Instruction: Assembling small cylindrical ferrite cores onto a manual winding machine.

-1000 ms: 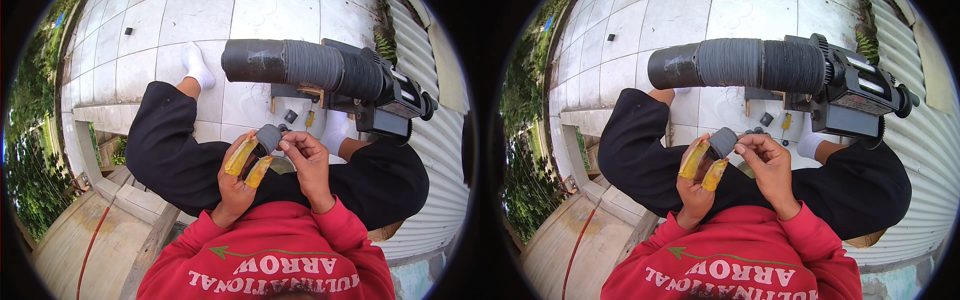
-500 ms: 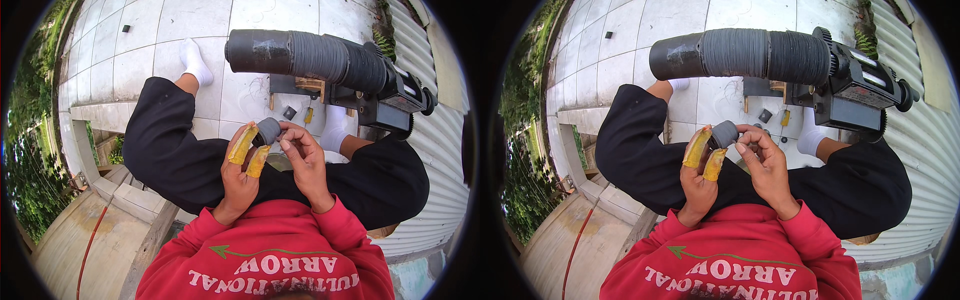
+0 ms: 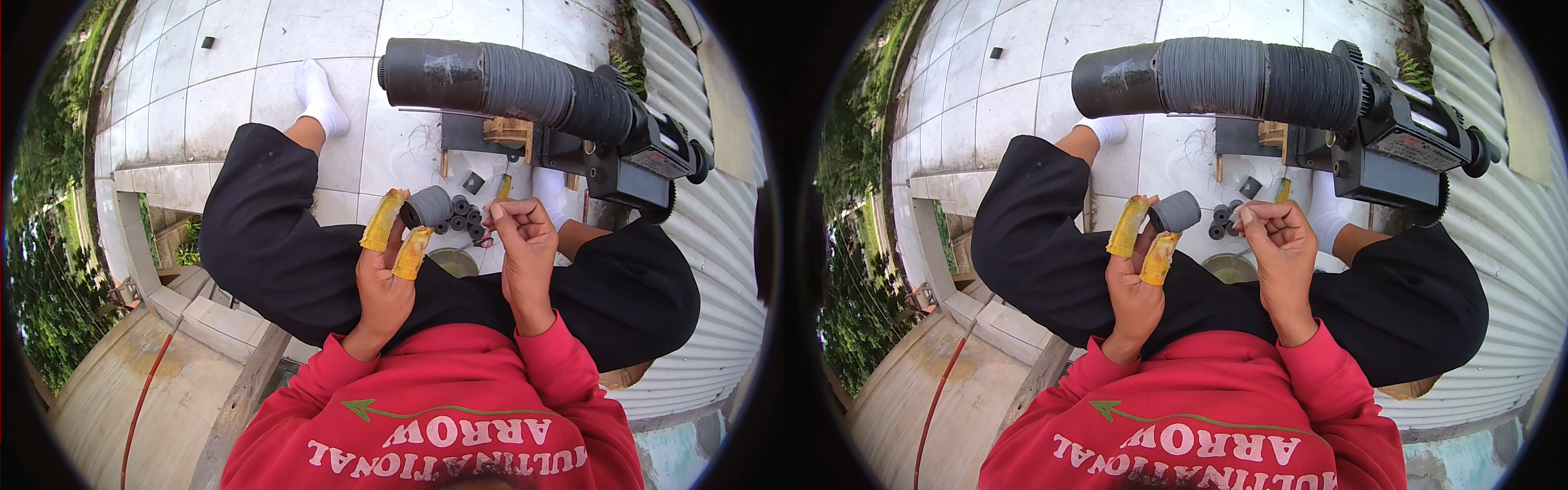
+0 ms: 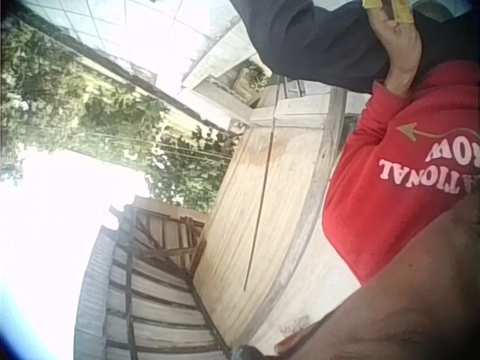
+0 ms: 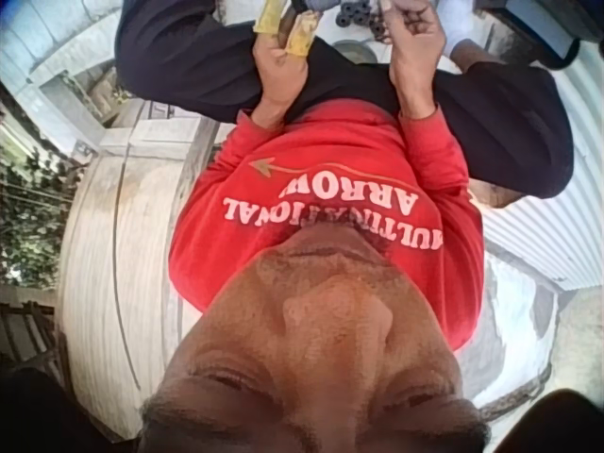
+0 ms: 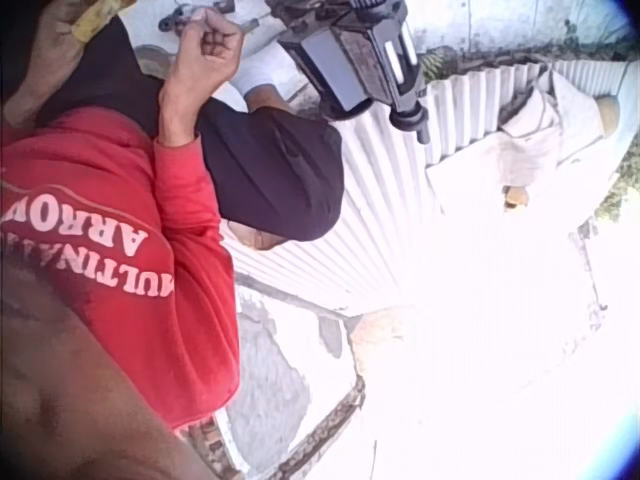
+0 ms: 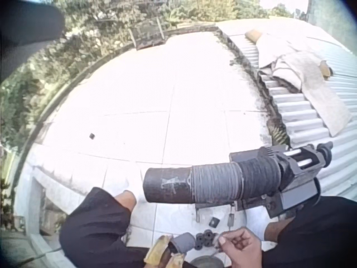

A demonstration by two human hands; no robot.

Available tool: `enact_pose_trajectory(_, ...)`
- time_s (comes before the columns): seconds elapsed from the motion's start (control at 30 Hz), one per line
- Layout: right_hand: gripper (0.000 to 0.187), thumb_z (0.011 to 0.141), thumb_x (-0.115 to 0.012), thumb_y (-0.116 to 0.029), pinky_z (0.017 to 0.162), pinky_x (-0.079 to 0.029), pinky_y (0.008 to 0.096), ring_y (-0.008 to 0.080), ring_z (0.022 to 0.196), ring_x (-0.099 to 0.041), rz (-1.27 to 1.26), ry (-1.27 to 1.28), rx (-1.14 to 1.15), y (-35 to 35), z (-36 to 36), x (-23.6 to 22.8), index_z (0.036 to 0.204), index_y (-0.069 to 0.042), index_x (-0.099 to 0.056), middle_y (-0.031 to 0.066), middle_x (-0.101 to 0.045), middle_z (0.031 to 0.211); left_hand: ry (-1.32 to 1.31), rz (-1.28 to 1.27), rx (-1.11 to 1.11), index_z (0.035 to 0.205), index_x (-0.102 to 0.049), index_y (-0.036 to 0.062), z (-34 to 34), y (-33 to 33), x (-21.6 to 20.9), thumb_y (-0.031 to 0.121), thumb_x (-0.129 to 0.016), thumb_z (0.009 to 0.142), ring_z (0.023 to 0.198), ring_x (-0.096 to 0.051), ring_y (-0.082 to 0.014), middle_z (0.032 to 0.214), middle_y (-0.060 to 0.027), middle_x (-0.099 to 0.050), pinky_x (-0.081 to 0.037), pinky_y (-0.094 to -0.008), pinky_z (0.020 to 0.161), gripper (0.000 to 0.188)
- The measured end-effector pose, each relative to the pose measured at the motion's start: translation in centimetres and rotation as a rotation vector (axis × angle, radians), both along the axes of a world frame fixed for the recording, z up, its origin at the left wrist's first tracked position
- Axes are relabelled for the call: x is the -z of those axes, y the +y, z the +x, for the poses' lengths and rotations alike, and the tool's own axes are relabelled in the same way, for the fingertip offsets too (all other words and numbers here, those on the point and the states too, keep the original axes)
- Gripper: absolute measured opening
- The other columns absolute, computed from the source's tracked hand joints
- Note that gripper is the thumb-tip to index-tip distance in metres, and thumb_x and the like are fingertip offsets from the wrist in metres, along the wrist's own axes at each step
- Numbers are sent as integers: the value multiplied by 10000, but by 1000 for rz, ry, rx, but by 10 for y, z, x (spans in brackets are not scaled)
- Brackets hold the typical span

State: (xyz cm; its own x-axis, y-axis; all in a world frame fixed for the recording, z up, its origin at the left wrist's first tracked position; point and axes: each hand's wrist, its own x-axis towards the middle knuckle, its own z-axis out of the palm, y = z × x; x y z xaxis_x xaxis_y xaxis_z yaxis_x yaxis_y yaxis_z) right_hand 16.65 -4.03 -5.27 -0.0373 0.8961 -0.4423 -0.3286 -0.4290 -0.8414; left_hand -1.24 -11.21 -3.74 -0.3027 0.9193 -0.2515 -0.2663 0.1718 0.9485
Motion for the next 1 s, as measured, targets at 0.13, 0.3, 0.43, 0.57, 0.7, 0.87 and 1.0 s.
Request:
enact_pose_trajectory(0.13, 74, 1039, -722, 2, 840, -568, 255, 110, 874, -700, -27, 0, -29, 4, -2, -7, 1086, -12, -667, 94, -767, 1048, 178, 79, 41, 1647, -369, -32, 0, -6, 5, -52, -625, 1076, 1511, -508, -320, 1664, -193, -450, -524, -424, 1178, 625)
enact_pose_trajectory(0.3, 150, 1014, -675, 57, 822, -523, 230, 90, 889, -677, 5, -173, -172, 2, 4, -8, 1123, 0, -759, 47, -749, 1051, 368, 147, 138, 1641, -377, -41, -5, -6, 4, -74, -623, 1066, 1536, -476, -324, 1676, -210, -431, -521, -420, 1176, 626)
enact_pose_trajectory(0.43, 226, 978, -665, 86, 809, -517, 239, 94, 900, -669, 122, -334, -253, 5, 0, -22, 1138, 4, -802, 52, -741, 1072, 299, 139, 155, 1673, -320, -16, -3, -9, 3, -66, -613, 1072, 1514, -500, -334, 1676, -215, -427, -532, -441, 1168, 670)
enact_pose_trajectory(0.57, 256, 957, -685, 88, 807, -540, 272, 126, 916, -684, 356, -502, -305, 14, 1, -39, 1167, 7, -808, 87, -736, 1089, -191, 31, 81, 1711, -263, 53, -5, 1, -6, 28, -587, 1115, 1456, -565, -354, 1685, -224, -413, -557, -510, 1151, 679)
enact_pose_trajectory(0.7, 266, 949, -720, 77, 812, -549, 292, 170, 925, -697, 430, -587, -348, 18, 8, -37, 1188, 0, -807, 106, -730, 1092, -442, -21, 79, 1713, -284, 69, -13, -1, -4, -1, -595, 1102, 1491, -530, -371, 1692, -228, -412, -561, -520, 1150, 689)
enact_pose_trajectory(0.87, 262, 957, -750, 30, 840, -547, 308, 176, 970, -688, 325, -453, -436, 24, 12, -44, 1209, -10, -808, 89, -720, 1120, -728, -131, 159, 1704, -327, 78, -24, -4, -3, 123, -553, 1144, 1432, -588, -340, 1691, -236, -432, -569, -519, 1110, 606)
enact_pose_trajectory(1.0, 296, 940, -803, -42, 838, -518, 302, 153, 988, -670, 236, -288, -528, 23, 13, -40, 1235, -48, -818, 61, -713, 1142, -814, -180, 176, 1701, -340, 79, -30, -6, 1, 197, -538, 1156, 1416, -598, -324, 1681, -229, -451, -573, -504, 1080, 592)
